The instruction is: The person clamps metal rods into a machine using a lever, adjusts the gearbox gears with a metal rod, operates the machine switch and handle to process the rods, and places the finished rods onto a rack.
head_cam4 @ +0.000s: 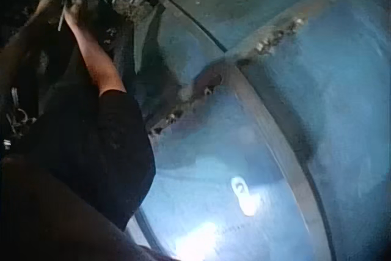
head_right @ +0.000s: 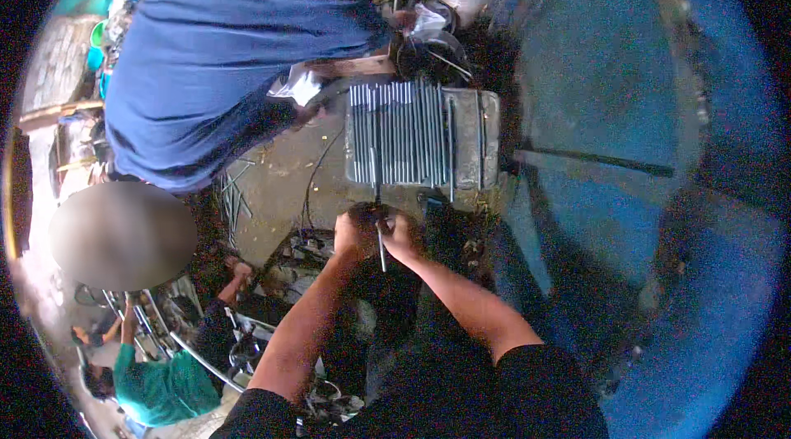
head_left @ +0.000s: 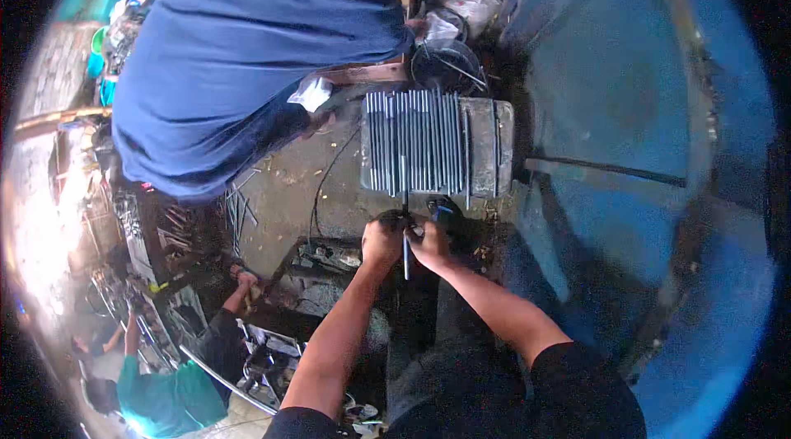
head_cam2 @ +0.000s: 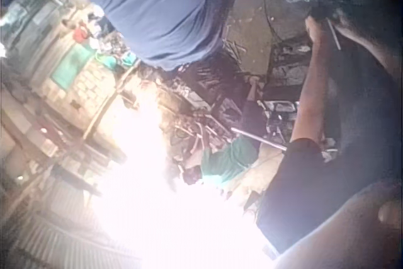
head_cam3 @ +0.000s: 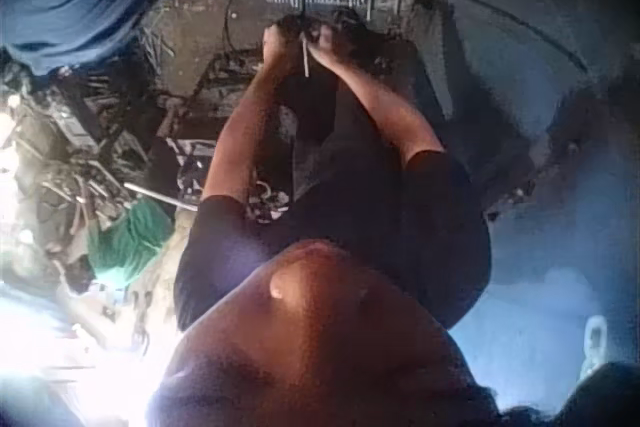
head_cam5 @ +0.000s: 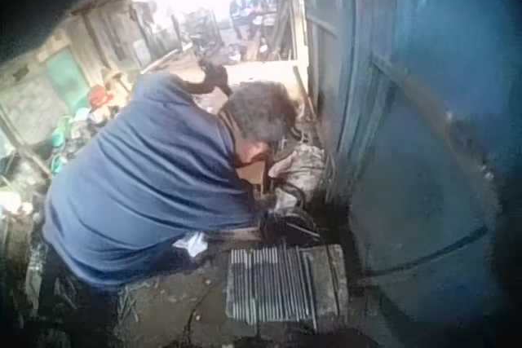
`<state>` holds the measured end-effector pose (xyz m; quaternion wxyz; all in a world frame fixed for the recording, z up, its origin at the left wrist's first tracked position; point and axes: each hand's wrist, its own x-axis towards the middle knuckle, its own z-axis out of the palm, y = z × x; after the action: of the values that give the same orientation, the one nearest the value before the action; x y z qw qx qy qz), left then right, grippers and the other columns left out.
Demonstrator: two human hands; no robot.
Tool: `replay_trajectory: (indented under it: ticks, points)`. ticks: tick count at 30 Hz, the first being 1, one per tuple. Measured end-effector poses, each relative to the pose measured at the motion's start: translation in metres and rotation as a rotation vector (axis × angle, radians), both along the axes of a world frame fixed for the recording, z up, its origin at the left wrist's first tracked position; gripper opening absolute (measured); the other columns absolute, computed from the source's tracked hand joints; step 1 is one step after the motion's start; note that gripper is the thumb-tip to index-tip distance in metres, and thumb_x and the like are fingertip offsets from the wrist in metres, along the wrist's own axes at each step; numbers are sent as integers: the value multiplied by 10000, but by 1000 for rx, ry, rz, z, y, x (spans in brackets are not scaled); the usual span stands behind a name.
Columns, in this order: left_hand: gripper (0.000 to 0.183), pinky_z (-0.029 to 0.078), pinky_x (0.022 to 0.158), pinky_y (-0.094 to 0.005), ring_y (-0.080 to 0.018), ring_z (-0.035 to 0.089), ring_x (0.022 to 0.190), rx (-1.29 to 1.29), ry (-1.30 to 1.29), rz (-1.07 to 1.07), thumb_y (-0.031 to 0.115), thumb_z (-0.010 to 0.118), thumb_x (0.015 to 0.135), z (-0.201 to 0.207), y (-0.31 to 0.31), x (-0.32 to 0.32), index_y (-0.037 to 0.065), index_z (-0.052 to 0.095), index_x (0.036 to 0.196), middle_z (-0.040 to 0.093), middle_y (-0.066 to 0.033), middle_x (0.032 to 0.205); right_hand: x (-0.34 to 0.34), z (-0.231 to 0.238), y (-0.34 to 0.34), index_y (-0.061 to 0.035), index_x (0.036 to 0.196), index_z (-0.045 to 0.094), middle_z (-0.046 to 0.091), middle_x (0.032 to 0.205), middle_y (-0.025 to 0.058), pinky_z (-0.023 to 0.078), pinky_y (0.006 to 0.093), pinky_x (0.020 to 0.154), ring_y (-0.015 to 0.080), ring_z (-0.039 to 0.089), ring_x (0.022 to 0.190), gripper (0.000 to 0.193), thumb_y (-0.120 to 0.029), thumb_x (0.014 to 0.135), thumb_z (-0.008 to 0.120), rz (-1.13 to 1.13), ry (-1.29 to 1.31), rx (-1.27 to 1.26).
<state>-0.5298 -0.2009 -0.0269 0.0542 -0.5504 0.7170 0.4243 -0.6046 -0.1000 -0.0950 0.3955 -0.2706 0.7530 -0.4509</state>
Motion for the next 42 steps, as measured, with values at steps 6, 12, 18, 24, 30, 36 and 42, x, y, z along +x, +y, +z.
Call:
replay_trajectory:
  ticks: [6, 12, 18, 24, 30, 36, 42]
  points:
    - [317, 519, 739, -369, -242, 686, 844, 52, -85, -103, 252, 703, 794, -85, -29, -19, 95, 677, 1068, 705, -140, 952, -5, -98, -25, -55, 951, 662, 657, 813, 181, 495, 416, 646, 311, 653, 743, 195, -166, 793, 692, -75, 83, 31]
    - [334, 508, 825, -441, -361, 649, 957, 82, -106, -70, 327, 631, 848, -151, -58, -17, 77, 671, 1066, 681, -195, 985, -29, -141, -85, -25, 1016, 678, 680, 854, 189, 515, 423, 689, 319, 668, 791, 281, -210, 804, 689, 13, 25, 254]
    - [350, 503, 852, -452, -371, 640, 970, 68, -233, -133, 344, 596, 852, -196, -71, -23, 96, 665, 1090, 676, -194, 1006, -46, -191, -124, -13, 815, 677, 665, 831, 226, 528, 478, 714, 391, 659, 803, 174, -182, 794, 646, -86, 201, 289]
    - [375, 495, 838, -442, -350, 648, 954, 43, -227, -133, 361, 579, 852, -214, -77, -20, 70, 664, 1073, 681, -188, 977, -63, -201, -166, -42, 887, 684, 664, 904, 234, 518, 484, 803, 403, 644, 886, 194, -210, 795, 657, -68, 123, 415]
    - [422, 491, 819, -441, -332, 654, 961, 12, -208, -133, 398, 567, 854, -218, -86, -21, 37, 666, 1050, 684, -188, 985, -63, -215, -183, -32, 812, 656, 662, 877, 217, 517, 510, 771, 419, 640, 858, 125, -144, 781, 610, -48, 284, 300]
    - [449, 480, 863, -430, -369, 628, 1016, 84, -232, -76, 386, 598, 822, -216, -85, -27, 47, 649, 1112, 664, -216, 1039, -58, -230, -187, -35, 795, 625, 654, 874, 199, 514, 508, 769, 409, 638, 856, 80, -97, 768, 582, -31, 311, 300]
    - [384, 482, 908, -451, -366, 623, 1030, 95, -310, -80, 335, 588, 831, -217, -90, -31, 117, 657, 1140, 661, -198, 1065, -52, -216, -192, -44, 916, 600, 621, 988, 176, 509, 525, 777, 419, 619, 932, 164, -34, 753, 585, 73, 279, 361]
